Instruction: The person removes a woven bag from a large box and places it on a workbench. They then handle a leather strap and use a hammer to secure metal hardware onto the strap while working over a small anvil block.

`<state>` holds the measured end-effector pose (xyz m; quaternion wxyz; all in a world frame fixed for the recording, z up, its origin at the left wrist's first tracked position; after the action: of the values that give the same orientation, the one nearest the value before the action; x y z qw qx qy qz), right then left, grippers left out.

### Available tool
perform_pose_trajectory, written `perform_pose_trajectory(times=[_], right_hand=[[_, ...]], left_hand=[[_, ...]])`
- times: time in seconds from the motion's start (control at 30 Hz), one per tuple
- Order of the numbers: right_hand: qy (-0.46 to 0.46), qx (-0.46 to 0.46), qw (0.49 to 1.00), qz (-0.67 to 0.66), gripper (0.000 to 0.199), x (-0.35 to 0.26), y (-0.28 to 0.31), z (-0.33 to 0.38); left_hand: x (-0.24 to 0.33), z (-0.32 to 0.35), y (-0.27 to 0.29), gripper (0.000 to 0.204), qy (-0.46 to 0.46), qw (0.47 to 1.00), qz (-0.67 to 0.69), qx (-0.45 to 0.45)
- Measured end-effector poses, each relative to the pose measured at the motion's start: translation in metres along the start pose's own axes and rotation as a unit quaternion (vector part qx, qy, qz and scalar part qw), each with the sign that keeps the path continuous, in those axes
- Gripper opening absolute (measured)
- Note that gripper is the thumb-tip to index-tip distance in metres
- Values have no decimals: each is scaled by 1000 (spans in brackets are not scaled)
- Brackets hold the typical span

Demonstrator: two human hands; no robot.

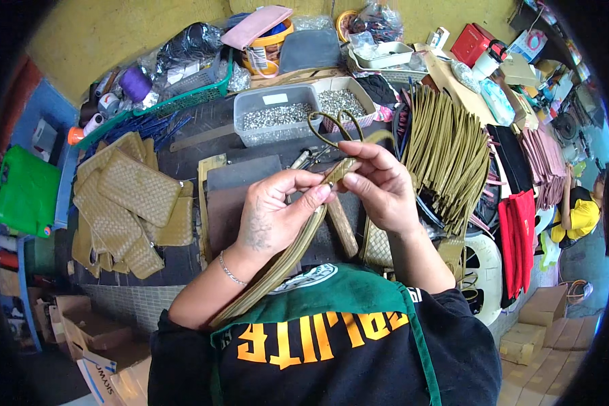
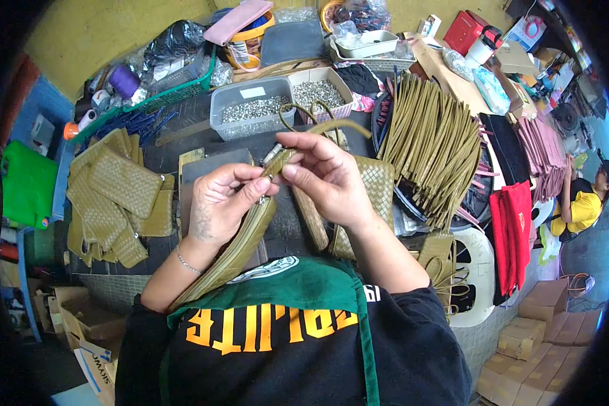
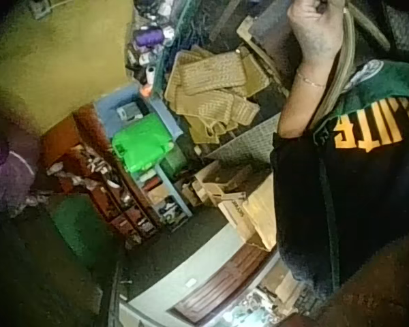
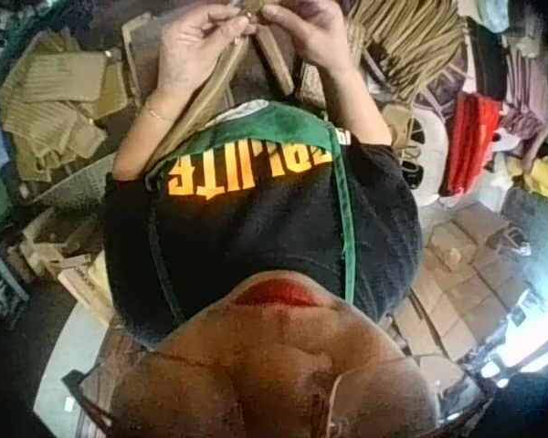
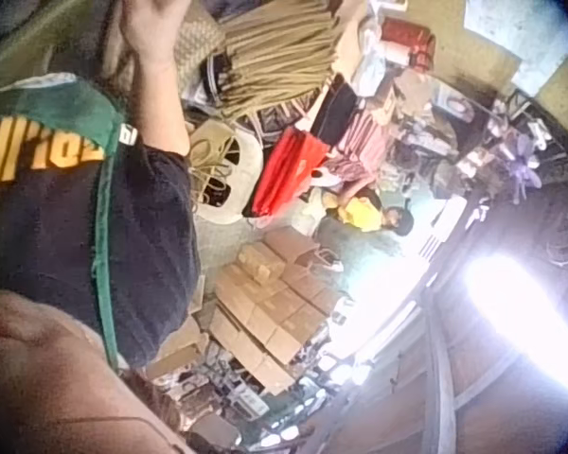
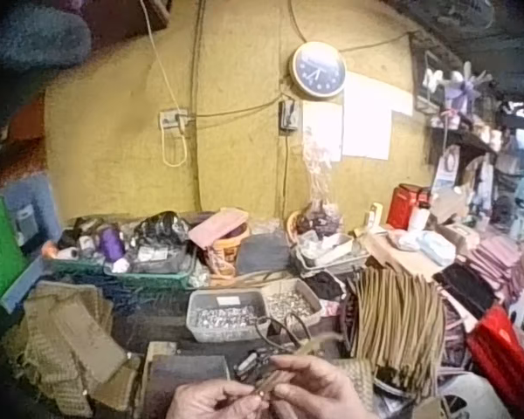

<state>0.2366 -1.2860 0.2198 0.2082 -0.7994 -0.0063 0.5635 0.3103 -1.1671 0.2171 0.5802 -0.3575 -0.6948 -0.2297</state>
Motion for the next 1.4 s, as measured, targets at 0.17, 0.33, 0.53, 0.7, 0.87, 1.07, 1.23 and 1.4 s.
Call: perform_pose_trajectory(times=[0.17,0.33,0.53,0.7,0.87,1.07,1.23,1.4], right_hand=[[72,92,952,281,37,11,25,-14],[90,207,881,416,24,16,60,-43],[125,216,786,566,26,26,108,-57],[8,183,968,173,28,28,98,-47],[-3,72,997,6,16,1,28,-3],[-36,9,997,-69,13,-1,-8,38],[20,0,998,-56,15,3,-15,44],[63,-8,998,16,14,-1,-26,46]], left_hand=[[5,6,-7,9,-35,996,-39,-67],[32,18,-17,7,-144,974,-121,-127],[52,27,-25,13,-281,935,-107,-191],[43,23,-19,12,-243,945,-117,-186],[31,23,-5,12,-209,945,-189,-168],[28,31,14,19,-239,937,-238,-96],[36,34,14,17,-262,906,-313,-109],[40,36,14,17,-272,882,-370,-103]])
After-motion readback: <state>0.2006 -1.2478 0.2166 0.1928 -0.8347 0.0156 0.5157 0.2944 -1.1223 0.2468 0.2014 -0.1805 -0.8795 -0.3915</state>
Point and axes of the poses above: each hand's wrist, its own z-axis away from the middle knuckle, its own y-axis out of the back of the hand, x = y × z, the point moved 4 cm from there along -z, towards the middle knuckle
